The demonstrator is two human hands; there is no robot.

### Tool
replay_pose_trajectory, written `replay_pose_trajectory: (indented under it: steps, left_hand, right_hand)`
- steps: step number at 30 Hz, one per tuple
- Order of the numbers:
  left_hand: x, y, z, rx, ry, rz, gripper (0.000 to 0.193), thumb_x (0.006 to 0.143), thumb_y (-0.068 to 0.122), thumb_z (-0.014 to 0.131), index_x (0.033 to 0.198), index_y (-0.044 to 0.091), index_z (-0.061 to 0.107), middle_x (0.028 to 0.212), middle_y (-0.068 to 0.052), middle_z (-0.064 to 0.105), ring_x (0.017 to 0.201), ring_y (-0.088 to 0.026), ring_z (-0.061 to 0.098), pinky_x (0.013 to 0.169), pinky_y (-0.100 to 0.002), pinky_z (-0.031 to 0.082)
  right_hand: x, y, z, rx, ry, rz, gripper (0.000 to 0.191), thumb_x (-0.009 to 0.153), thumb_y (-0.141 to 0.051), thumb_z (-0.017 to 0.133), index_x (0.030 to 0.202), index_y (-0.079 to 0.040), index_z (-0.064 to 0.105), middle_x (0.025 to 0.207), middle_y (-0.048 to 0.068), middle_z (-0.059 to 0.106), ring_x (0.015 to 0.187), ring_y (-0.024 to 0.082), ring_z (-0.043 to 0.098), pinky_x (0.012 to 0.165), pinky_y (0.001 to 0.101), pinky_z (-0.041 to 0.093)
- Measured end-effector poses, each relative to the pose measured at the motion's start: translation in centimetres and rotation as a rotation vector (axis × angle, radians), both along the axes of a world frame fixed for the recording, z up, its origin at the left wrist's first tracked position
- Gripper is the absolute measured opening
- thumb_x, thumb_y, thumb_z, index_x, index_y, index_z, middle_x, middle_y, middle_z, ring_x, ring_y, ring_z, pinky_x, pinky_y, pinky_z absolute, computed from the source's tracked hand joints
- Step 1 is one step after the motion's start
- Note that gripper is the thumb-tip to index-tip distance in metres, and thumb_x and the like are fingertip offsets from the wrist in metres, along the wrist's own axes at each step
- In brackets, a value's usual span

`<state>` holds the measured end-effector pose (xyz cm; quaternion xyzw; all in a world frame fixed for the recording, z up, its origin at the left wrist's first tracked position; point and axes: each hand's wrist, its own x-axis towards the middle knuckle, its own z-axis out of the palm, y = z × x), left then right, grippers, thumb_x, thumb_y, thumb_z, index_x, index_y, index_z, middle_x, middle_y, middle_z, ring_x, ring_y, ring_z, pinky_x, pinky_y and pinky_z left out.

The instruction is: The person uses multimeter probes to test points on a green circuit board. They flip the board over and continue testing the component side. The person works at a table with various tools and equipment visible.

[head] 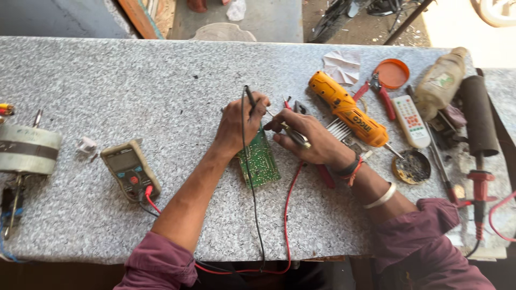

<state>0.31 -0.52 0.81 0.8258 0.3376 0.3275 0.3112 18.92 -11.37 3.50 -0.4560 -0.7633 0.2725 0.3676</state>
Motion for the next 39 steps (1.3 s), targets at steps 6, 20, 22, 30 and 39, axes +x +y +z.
replay_pose_trajectory:
  steps: [6,20,22,30,39]
  left_hand:
    - [0.0,0.0,-0.1,0.016,-0.023,-0.002,0.035,0.107,0.036,0.053,0.103,0.007,0.072,0.075,-0.011,0.071,0.073,-0.029,0.075,0.065,-0.042,0.056]
    - [-0.1,-0.1,0.3,-0.001,0.033,-0.002,0.037,0.108,0.036,0.051,0.100,0.005,0.069,0.072,-0.013,0.068,0.068,-0.030,0.072,0.062,-0.044,0.053]
    - [0.0,0.1,0.2,0.002,0.031,-0.007,0.038,0.108,0.037,0.050,0.099,0.005,0.069,0.071,-0.013,0.068,0.067,-0.030,0.071,0.061,-0.044,0.052]
    - [-0.2,0.5,-1.0,-0.109,0.086,-0.019,0.050,0.106,0.046,0.044,0.096,0.006,0.071,0.066,-0.012,0.067,0.063,-0.026,0.072,0.058,-0.043,0.054]
    - [-0.1,0.4,-1.3,-0.135,-0.183,-0.149,0.059,0.112,0.047,0.032,0.107,0.002,0.071,0.095,-0.014,0.078,0.092,-0.027,0.078,0.082,-0.038,0.061]
  right_hand:
    - [0.0,0.2,-0.2,0.007,0.006,0.014,0.021,0.096,-0.017,0.067,0.109,-0.004,0.058,0.103,0.014,0.070,0.098,0.034,0.070,0.086,0.0447,0.053]
    - [-0.2,0.2,-0.1,-0.020,-0.011,0.005,0.023,0.095,-0.016,0.066,0.114,-0.003,0.062,0.101,0.014,0.070,0.098,0.033,0.071,0.087,0.0445,0.055]
    - [-0.1,0.3,0.0,-0.019,-0.020,0.003,0.023,0.095,-0.016,0.066,0.114,-0.004,0.063,0.102,0.014,0.071,0.098,0.033,0.071,0.087,0.0444,0.055]
    - [-0.1,0.2,0.0,-0.008,-0.022,0.018,0.023,0.095,-0.013,0.065,0.116,-0.003,0.062,0.106,0.015,0.071,0.102,0.034,0.070,0.089,0.0453,0.054]
    - [0.1,0.0,0.2,-0.029,0.042,0.011,0.019,0.095,-0.014,0.065,0.112,-0.004,0.065,0.104,0.014,0.075,0.099,0.030,0.074,0.087,0.0424,0.057]
